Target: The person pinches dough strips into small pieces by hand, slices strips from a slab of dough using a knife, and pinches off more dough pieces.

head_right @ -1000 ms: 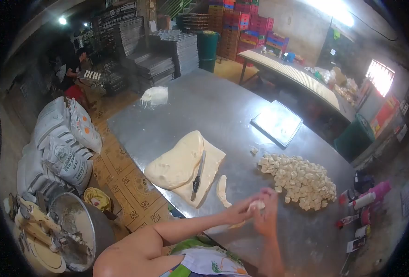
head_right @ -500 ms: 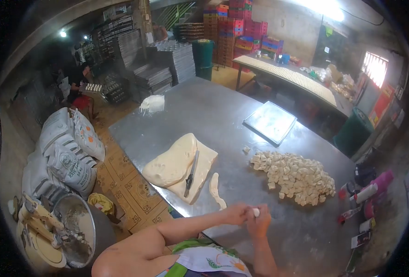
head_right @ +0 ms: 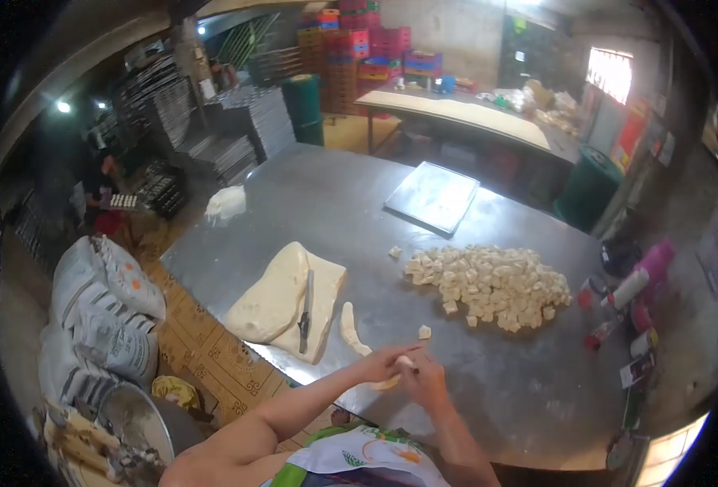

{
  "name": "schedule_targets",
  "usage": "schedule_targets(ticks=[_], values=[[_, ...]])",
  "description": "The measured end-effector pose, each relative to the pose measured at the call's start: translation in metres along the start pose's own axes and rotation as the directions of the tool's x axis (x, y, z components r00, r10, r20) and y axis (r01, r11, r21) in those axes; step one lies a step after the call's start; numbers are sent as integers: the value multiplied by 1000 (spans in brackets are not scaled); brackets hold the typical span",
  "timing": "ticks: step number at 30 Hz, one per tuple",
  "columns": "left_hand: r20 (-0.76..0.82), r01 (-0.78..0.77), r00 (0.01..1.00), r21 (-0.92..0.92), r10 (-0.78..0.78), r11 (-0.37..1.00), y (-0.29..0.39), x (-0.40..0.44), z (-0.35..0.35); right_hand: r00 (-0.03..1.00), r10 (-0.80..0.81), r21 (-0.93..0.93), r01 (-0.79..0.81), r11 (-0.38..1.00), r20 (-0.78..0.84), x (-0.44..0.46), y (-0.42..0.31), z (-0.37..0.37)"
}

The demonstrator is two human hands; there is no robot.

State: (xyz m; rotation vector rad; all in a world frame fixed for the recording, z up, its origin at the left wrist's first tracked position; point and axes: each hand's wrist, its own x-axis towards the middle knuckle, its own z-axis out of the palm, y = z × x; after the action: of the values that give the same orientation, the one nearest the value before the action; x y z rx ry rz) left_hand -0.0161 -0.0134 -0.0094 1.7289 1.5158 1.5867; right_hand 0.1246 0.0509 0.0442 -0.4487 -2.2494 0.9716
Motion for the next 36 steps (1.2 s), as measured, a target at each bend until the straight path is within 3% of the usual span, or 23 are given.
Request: schedule_targets(ticks=[2,3,6,7,10,11,13,15,18,19,21,22,23,25,26,27,28,30,31,33,34,35,36], values=[[173,292,944,-46,-280,955,-9,3,-14,985,21,51,-12,999,-172,14,-13,1],[198,284,943,-56,-268,957,-11,4,-13,981,33,37,-26,999,-192,12,-2,1],[458,113,796,530,-396,840,-5,-8,-5,909,393,-237,-417,878,-143,-8,56,17],[487,89,786,520,-380,850,-1,-9,-11,897,407,-237,-439,867,-172,-8,57,19],[461,330,805,177,-374,927,6,-17,-34,918,385,-312,-394,864,-93,-6,53,27],[484,316,798,173,-360,933,2,-13,-38,911,395,-313,-412,856,-118,2,46,25],[418,444,801,65,-429,894,-8,-12,-44,903,430,-186,-425,886,-14,12,25,22],[401,511,788,-1,-467,860,-18,-18,-36,920,385,-152,-392,907,-73,5,22,32],[461,186,830,303,-315,935,-36,-19,-19,951,248,-102,-269,958,-183,-1,37,33],[467,185,827,298,-312,936,-18,-16,-20,938,323,-249,-344,905,-122,-7,52,31],[509,231,823,101,-250,968,28,-4,-30,880,474,-530,-424,735,-47,-9,78,23],[535,261,815,5,-223,965,40,-4,-33,875,480,-524,-435,732,-56,-16,80,25],[540,261,812,4,-222,965,32,-6,-32,912,402,-502,-385,775,-79,-24,82,25],[239,166,957,22,-166,986,-9,-4,-29,968,217,-467,-250,848,-123,-28,88,18],[84,126,988,44,-129,991,-8,-1,-28,968,218,-465,-251,849,-124,-25,76,16],[84,120,989,45,-123,992,-6,4,-25,978,210,-310,-203,929,-12,-18,63,16],[34,-22,999,134,18,991,-5,16,-22,980,176,-143,-162,976,90,-5,53,12],[-18,-250,963,312,269,917,12,20,-16,988,146,-55,-144,988,49,-2,38,12],[-11,-243,966,311,259,919,7,13,-14,994,110,32,-111,993,10,-2,32,14],[100,134,986,3,-134,991,-22,3,-16,997,64,115,-59,992,-36,-2,34,14],[201,336,930,-130,-307,933,-25,3,-17,986,163,11,-163,987,-34,-6,42,18],[206,336,929,-128,-306,933,-25,1,-13,964,262,-94,-265,960,-42,-8,50,21],[327,339,874,120,-360,933,-14,1,-10,933,355,-196,-360,912,-59,-9,58,24]])
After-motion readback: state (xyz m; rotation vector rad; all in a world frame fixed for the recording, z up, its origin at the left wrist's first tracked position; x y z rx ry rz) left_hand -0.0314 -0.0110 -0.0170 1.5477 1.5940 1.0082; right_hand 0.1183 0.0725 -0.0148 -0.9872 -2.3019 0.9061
